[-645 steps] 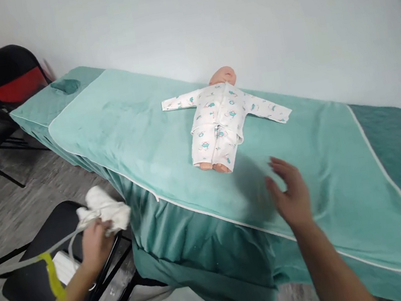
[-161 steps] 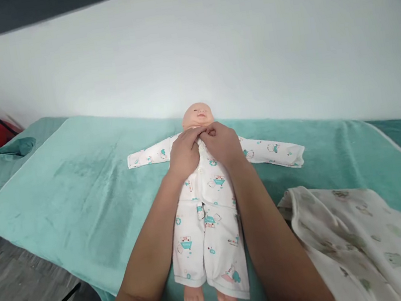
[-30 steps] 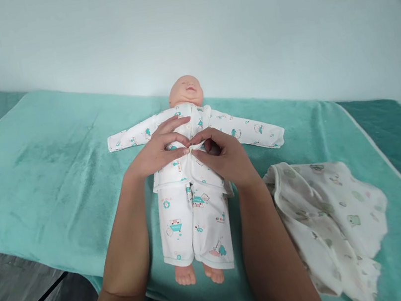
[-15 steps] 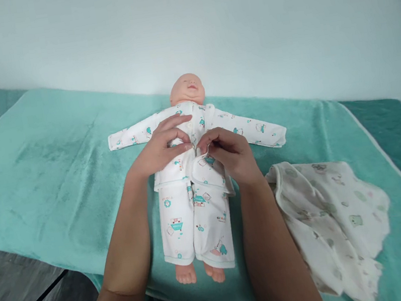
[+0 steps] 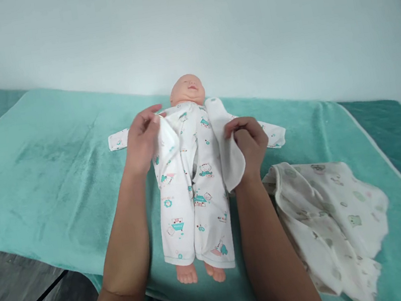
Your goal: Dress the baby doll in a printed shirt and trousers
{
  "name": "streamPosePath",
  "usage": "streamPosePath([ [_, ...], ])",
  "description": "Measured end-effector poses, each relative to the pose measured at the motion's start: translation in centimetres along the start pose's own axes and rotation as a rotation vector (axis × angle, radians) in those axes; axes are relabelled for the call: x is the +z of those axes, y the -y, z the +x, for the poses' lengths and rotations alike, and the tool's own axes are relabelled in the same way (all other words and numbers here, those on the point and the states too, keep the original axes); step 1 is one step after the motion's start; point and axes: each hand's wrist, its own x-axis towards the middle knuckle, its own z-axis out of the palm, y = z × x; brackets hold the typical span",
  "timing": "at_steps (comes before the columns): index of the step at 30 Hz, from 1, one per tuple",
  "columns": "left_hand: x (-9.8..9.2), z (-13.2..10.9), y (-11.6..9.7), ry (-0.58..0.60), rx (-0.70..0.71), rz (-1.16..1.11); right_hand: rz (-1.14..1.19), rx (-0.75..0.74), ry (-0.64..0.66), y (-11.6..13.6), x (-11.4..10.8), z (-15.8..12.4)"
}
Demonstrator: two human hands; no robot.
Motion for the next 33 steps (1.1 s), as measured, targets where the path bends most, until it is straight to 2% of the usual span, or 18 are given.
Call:
streamPosePath([
  [3, -0.8, 0.8, 0.9, -0.35, -0.083, -0.129, -0.037, 0.089, -0.273, -1.8, -1.2, 1.4],
  [5, -1.4, 1.1, 1.4, -0.488, -0.123, -0.164, -0.025, 0.142, -0.365, -2.9, -1.8, 2.1],
  [6, -1.6, 1.2, 1.5, -0.512, -0.139, -0.155, -0.011, 0.155, -0.376, -3.4, -1.8, 2.2],
  [8, -1.6, 1.1, 1.6, -0.475, -0.146, -0.096, 0.009, 0.144, -0.34, -3.9, -1.4, 2.1],
  [10, -1.1, 1.0, 1.7, -0.359, -0.11, 0.013, -0.003, 0.12, -0.248, -4.1, -0.5, 1.6],
  [14, 0.0, 1.2, 2.9, -0.131, 0.066, 0.364, -0.135, 0.079, -0.048, -4.3, 0.6, 0.6],
  [17, 0.3, 1.9, 3.8, -0.047, 0.154, 0.542, -0.211, 0.031, 0.043, -4.5, 0.6, 0.5],
  [22, 0.5, 2.7, 4.2, -0.067, 0.093, 0.545, -0.148, 0.048, 0.099, -4.7, 0.3, 1.0],
  [28, 0.4, 3.0, 4.4, -0.085, 0.111, 0.683, -0.117, 0.022, 0.171, -4.6, 0.0, 1.8],
  [33, -0.4, 3.4, 5.1, -0.183, 0.102, 0.715, -0.202, -0.059, 0.241, -5.1, -1.0, 2.6],
])
